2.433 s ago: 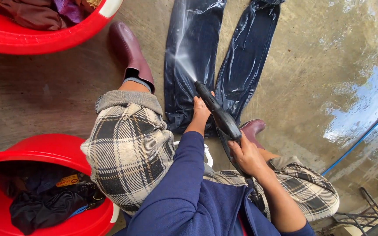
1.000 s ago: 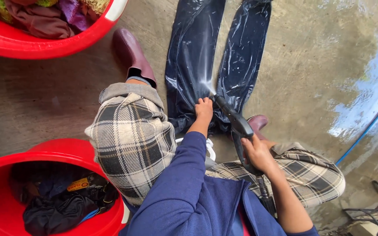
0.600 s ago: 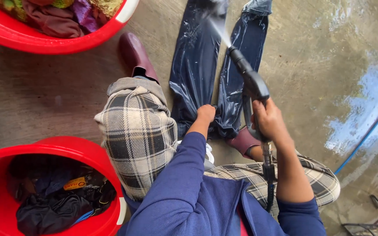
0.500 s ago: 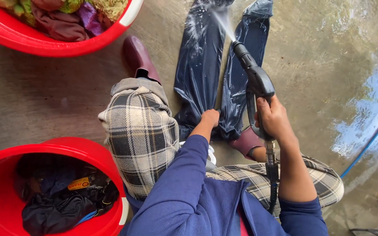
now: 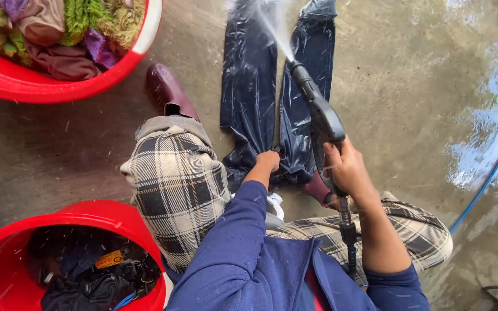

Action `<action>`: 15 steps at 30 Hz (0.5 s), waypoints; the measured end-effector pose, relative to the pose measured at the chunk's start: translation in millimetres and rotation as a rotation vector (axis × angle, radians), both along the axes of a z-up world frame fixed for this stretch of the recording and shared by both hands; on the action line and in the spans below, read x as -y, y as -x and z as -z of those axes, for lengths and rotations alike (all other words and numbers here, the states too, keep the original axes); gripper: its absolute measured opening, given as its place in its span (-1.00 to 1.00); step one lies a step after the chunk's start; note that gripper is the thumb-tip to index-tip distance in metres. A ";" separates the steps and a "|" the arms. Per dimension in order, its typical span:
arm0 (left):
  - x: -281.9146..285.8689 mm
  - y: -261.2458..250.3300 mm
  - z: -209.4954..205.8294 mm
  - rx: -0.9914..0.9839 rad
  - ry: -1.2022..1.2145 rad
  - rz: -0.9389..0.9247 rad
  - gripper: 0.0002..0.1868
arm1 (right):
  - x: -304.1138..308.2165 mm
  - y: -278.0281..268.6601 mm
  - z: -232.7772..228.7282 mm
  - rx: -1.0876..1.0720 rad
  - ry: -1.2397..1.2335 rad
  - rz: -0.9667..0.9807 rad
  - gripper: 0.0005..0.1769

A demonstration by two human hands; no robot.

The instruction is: A person uses a pressure washer to clean a pair of jeans laid out on a concrete floor.

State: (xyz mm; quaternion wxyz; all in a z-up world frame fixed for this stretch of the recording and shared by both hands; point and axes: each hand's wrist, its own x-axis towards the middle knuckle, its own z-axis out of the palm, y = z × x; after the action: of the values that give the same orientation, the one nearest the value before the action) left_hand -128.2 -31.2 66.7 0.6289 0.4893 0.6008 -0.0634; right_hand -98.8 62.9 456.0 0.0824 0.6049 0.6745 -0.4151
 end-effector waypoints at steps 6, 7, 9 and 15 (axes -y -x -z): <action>-0.7 0.3 5.2 0.013 0.024 -0.015 -0.68 | -12.4 3.6 -11.3 -0.018 0.001 -0.025 -0.69; -3.5 1.0 7.8 0.017 0.027 -0.017 -0.68 | -12.2 -1.0 -5.7 -0.014 0.004 -0.027 -0.69; -8.6 -0.7 12.8 0.020 0.036 -0.036 -0.70 | -12.3 -10.8 5.0 0.006 0.026 -0.018 -0.68; -38.1 10.7 8.1 0.017 0.121 0.081 -0.54 | -26.4 -33.8 37.7 -0.016 0.031 -0.004 -0.66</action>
State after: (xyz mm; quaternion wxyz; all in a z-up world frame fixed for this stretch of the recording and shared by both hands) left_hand -138.9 6.9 58.6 0.6595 0.4746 0.5703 -0.1207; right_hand -64.9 89.3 418.4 0.0870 0.5986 0.6701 -0.4302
